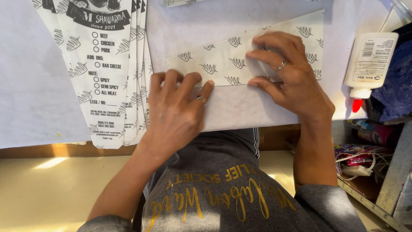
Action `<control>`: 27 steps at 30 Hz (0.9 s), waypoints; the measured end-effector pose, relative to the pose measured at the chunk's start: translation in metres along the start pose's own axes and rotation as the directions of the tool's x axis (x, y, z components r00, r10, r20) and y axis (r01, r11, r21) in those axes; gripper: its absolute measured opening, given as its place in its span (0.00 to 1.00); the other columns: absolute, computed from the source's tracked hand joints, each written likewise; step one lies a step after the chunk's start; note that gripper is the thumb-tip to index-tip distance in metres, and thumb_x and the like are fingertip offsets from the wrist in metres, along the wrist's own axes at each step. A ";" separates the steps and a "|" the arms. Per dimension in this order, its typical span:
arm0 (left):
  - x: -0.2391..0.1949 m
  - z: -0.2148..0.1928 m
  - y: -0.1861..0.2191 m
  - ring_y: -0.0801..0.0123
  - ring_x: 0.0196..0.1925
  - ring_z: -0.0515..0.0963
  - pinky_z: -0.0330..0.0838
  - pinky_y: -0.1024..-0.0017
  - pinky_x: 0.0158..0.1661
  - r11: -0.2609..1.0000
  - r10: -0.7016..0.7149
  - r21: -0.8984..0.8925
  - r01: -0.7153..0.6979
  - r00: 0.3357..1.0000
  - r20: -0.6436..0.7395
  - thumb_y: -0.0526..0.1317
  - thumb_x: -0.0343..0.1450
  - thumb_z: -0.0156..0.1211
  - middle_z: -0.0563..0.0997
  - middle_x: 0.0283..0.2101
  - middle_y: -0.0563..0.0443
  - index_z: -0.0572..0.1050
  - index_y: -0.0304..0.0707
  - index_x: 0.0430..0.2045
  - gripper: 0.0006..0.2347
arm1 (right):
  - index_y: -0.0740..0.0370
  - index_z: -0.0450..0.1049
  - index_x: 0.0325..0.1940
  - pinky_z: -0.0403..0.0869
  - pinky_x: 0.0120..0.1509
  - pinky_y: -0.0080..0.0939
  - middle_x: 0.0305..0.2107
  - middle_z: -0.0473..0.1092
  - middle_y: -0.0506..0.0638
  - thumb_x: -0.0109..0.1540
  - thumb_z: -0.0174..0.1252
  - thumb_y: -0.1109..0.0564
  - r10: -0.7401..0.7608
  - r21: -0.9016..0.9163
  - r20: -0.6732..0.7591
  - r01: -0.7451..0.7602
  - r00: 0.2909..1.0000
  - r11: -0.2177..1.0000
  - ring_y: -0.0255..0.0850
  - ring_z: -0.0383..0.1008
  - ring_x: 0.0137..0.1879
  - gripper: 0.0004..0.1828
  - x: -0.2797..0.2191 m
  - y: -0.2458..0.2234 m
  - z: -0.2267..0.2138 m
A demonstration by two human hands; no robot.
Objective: The person applies glue to the edges of printed paper wrappers and folds them by hand, processing one wrapper at a time on a work surface.
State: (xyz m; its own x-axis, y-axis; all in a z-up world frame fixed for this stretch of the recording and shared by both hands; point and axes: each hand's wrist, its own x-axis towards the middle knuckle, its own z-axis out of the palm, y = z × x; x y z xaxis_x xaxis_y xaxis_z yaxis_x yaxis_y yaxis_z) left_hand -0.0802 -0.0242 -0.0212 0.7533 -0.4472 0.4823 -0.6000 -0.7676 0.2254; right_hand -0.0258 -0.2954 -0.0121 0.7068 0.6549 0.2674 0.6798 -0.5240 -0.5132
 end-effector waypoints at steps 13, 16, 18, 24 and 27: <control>0.019 0.061 0.034 0.59 0.40 0.67 0.68 0.63 0.36 0.935 -0.353 -0.009 0.354 0.934 0.052 0.35 0.80 0.57 0.67 0.50 0.40 0.62 0.12 0.60 0.20 | 0.71 0.60 0.77 0.59 0.83 0.66 0.72 0.59 0.64 0.63 0.71 0.43 0.067 -0.129 0.022 -0.064 0.998 0.990 0.63 0.55 0.78 0.48 -0.006 0.007 -0.009; -0.003 0.046 0.021 0.57 0.43 0.68 0.70 0.61 0.41 0.911 -0.406 -0.038 0.411 0.908 0.097 0.37 0.82 0.55 0.66 0.52 0.37 0.54 0.12 0.65 0.24 | 0.72 0.61 0.78 0.60 0.83 0.67 0.71 0.60 0.67 0.62 0.66 0.36 0.117 -0.188 -0.056 -0.125 0.992 0.974 0.64 0.56 0.78 0.50 -0.017 0.012 -0.015; -0.014 0.036 0.015 0.56 0.43 0.68 0.69 0.60 0.41 0.903 -0.428 0.007 0.430 0.895 0.124 0.41 0.83 0.55 0.66 0.53 0.36 0.51 0.12 0.67 0.27 | 0.73 0.62 0.77 0.61 0.82 0.69 0.71 0.61 0.68 0.64 0.61 0.34 0.156 -0.221 -0.100 -0.175 0.983 0.959 0.66 0.56 0.78 0.49 -0.024 0.017 -0.018; -0.012 0.015 0.024 0.54 0.46 0.68 0.70 0.63 0.41 0.836 -0.545 0.224 0.501 0.805 0.234 0.37 0.78 0.53 0.64 0.49 0.40 0.53 0.12 0.67 0.27 | 0.88 0.55 0.76 0.42 0.80 0.66 0.71 0.51 0.76 0.75 0.35 0.30 0.493 -0.290 -0.248 -0.550 0.834 0.783 0.68 0.42 0.77 0.52 -0.028 0.013 -0.013; 0.004 0.019 0.032 0.56 0.49 0.68 0.69 0.67 0.43 0.860 -0.494 0.188 0.475 0.867 0.071 0.17 0.65 0.44 0.67 0.56 0.34 0.56 0.16 0.67 0.30 | 0.56 0.38 0.86 0.38 0.95 0.67 0.81 0.35 0.56 0.78 0.38 0.31 0.479 -0.338 -0.337 -0.579 0.811 0.742 0.47 0.25 0.87 0.41 -0.037 -0.004 0.010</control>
State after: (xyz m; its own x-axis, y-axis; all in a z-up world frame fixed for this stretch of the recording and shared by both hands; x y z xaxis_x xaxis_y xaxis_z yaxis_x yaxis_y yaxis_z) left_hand -0.0916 -0.0593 -0.0277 0.9683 -0.0410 0.2465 -0.1078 -0.9586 0.2636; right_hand -0.0562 -0.3119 -0.0281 0.9644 0.0969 0.2459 0.1620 -0.9519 -0.2602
